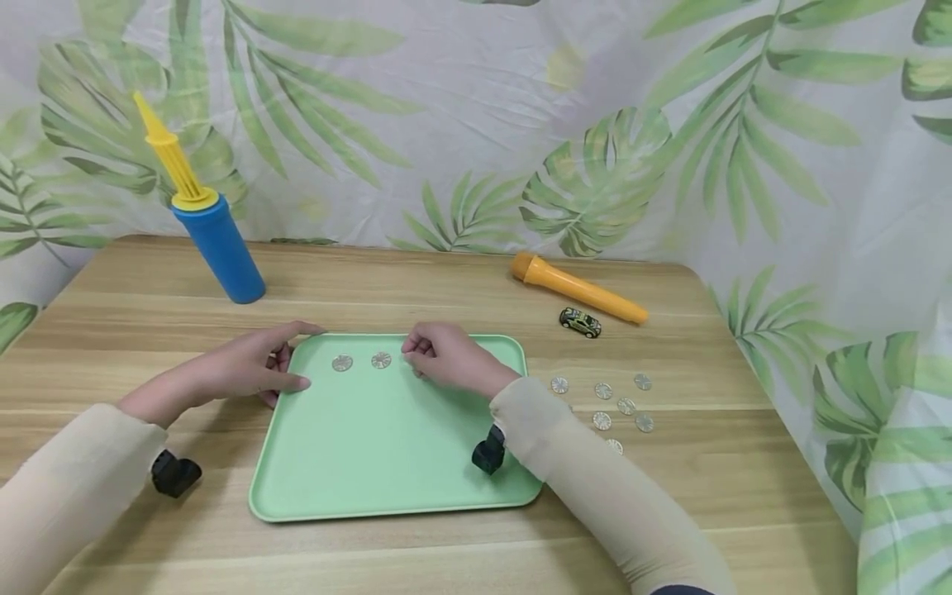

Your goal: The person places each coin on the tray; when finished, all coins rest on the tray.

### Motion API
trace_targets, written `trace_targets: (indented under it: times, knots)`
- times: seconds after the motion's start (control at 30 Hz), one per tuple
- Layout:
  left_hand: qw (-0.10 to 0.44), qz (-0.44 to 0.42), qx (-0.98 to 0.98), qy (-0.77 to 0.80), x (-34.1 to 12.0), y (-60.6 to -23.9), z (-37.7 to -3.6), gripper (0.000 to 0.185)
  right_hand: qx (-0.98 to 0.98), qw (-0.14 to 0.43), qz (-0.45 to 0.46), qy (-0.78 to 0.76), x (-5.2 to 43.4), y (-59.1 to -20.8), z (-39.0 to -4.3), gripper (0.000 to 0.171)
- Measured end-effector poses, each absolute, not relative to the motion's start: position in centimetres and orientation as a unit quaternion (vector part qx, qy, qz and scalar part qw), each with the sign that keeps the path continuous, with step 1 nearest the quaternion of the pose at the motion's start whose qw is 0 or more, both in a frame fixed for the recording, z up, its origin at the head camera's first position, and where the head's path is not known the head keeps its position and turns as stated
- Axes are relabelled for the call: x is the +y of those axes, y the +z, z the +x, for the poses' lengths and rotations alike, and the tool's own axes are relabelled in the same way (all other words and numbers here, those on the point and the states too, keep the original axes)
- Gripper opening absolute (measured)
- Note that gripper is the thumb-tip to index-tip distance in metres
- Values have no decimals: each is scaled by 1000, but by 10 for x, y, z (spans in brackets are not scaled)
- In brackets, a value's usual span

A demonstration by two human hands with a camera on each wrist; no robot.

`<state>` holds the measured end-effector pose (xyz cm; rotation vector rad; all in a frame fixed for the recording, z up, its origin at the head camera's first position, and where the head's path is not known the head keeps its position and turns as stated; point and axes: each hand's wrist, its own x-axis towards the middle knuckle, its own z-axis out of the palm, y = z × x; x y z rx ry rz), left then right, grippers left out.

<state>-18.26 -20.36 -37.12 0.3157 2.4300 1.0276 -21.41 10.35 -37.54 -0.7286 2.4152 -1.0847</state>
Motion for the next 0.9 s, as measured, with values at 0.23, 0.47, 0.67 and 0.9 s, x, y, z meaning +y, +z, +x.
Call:
trace_targets:
  times: [0.23, 0.47, 0.67, 0.9]
  knots:
    - [240, 114, 888, 375, -204, -370, -181, 78, 873, 151, -247, -393, 140, -370, -207, 18]
    - [238, 117, 889, 372, -205, -371, -182, 78, 880, 128, -218, -401, 189, -366, -196, 21]
    - [236, 120, 890, 371, -204, -372, -182, 77, 909, 89, -191, -359, 231, -366, -186, 18]
    - [233, 120, 890, 372, -204, -373, -182, 77, 933, 84, -171, -305, 265, -366, -179, 17]
